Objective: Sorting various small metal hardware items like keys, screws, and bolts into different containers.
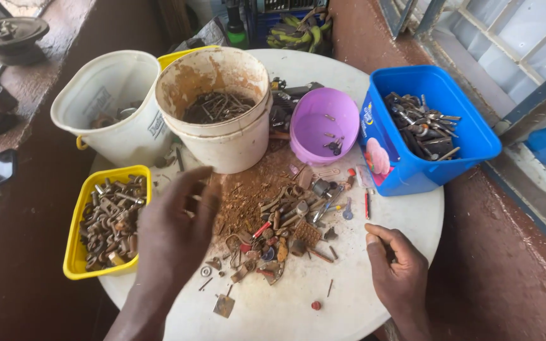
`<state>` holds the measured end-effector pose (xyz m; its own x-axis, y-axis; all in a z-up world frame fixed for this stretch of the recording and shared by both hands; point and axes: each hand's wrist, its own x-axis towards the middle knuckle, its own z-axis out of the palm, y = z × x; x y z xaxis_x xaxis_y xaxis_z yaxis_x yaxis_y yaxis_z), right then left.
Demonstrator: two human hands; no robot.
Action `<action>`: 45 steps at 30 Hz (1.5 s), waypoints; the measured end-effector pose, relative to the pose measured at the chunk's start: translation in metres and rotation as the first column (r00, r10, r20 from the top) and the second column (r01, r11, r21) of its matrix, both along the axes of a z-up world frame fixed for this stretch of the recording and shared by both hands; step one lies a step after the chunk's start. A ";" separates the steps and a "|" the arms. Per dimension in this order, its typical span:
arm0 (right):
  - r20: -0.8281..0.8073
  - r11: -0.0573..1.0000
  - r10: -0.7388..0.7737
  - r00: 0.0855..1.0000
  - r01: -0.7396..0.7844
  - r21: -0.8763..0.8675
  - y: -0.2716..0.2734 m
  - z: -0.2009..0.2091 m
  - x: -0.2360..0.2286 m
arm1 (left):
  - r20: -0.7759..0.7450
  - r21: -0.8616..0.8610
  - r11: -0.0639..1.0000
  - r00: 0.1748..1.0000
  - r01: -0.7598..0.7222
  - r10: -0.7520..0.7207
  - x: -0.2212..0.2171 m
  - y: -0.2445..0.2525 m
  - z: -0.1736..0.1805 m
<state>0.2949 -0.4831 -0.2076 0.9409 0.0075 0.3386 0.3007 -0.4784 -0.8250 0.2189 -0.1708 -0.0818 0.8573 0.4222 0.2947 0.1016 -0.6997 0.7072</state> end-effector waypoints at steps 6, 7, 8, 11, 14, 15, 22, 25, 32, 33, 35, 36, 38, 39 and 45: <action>0.011 0.997 0.058 0.998 -0.058 0.043 -0.006 -0.012 0.008 | 0.169 0.392 0.867 0.902 0.307 -0.396 0.083 -0.054 -0.031; 0.019 0.997 0.057 0.998 -0.058 0.048 -0.007 -0.012 0.009 | 0.173 0.399 0.865 0.901 0.305 -0.398 0.100 -0.059 -0.036; -0.017 0.998 0.047 0.999 -0.046 0.039 -0.008 -0.012 0.009 | 0.057 0.419 0.831 0.902 0.367 -0.427 0.117 -0.064 -0.042; -0.040 0.998 0.038 0.999 -0.036 0.043 -0.010 -0.015 0.012 | -0.069 0.398 0.796 0.880 0.456 -0.470 0.166 -0.065 -0.079; -0.013 0.997 0.048 0.999 -0.047 0.055 -0.013 -0.017 0.015 | -0.077 0.360 0.812 0.882 0.460 -0.465 0.191 -0.061 -0.101; 0.002 0.997 0.060 0.998 -0.060 0.055 -0.014 -0.017 0.015 | -0.077 0.356 0.828 0.897 0.433 -0.435 0.194 -0.060 -0.104; -0.061 0.986 0.092 0.994 -0.082 0.148 -0.016 -0.013 0.018 | 0.143 0.328 0.910 0.939 0.253 -0.313 0.142 -0.076 -0.075; 0.004 0.988 0.104 0.995 -0.103 0.112 -0.015 -0.010 0.018 | 0.238 0.431 0.882 0.918 0.192 -0.316 0.117 -0.077 -0.085; -0.091 0.991 0.086 0.992 -0.076 0.110 -0.014 -0.013 0.013 | 0.228 0.444 0.879 0.927 0.174 -0.299 0.086 -0.085 -0.088; -0.089 0.992 0.076 0.993 -0.067 0.105 -0.014 -0.014 0.013 | 0.213 0.469 0.864 0.927 0.180 -0.308 0.084 -0.085 -0.088; -0.084 0.993 0.073 0.994 -0.065 0.102 -0.014 -0.015 0.012 | 0.198 0.459 0.867 0.930 0.192 -0.310 0.079 -0.086 -0.085; -0.081 0.993 0.069 0.994 -0.060 0.103 -0.014 -0.015 0.012 | 0.181 0.452 0.868 0.932 0.206 -0.315 0.076 -0.087 -0.083; -0.115 0.989 0.075 0.991 -0.060 0.133 -0.013 -0.011 0.009 | 0.216 0.460 0.863 0.916 0.210 -0.338 0.069 -0.088 -0.081; -0.146 0.984 0.083 0.986 -0.058 0.167 -0.013 -0.008 0.009 | 0.250 0.472 0.856 0.898 0.212 -0.361 0.067 -0.088 -0.079; -0.351 0.969 0.041 0.935 0.048 0.242 -0.019 0.069 0.019 | 0.236 0.543 0.737 0.769 0.403 -0.594 0.029 -0.092 -0.049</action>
<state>0.3137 -0.5020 -0.1390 0.9991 -0.0360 -0.0224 -0.0307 -0.2509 -0.9675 0.2481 -0.2628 -0.1313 0.6830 -0.2935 0.6688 -0.5551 -0.8038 0.2141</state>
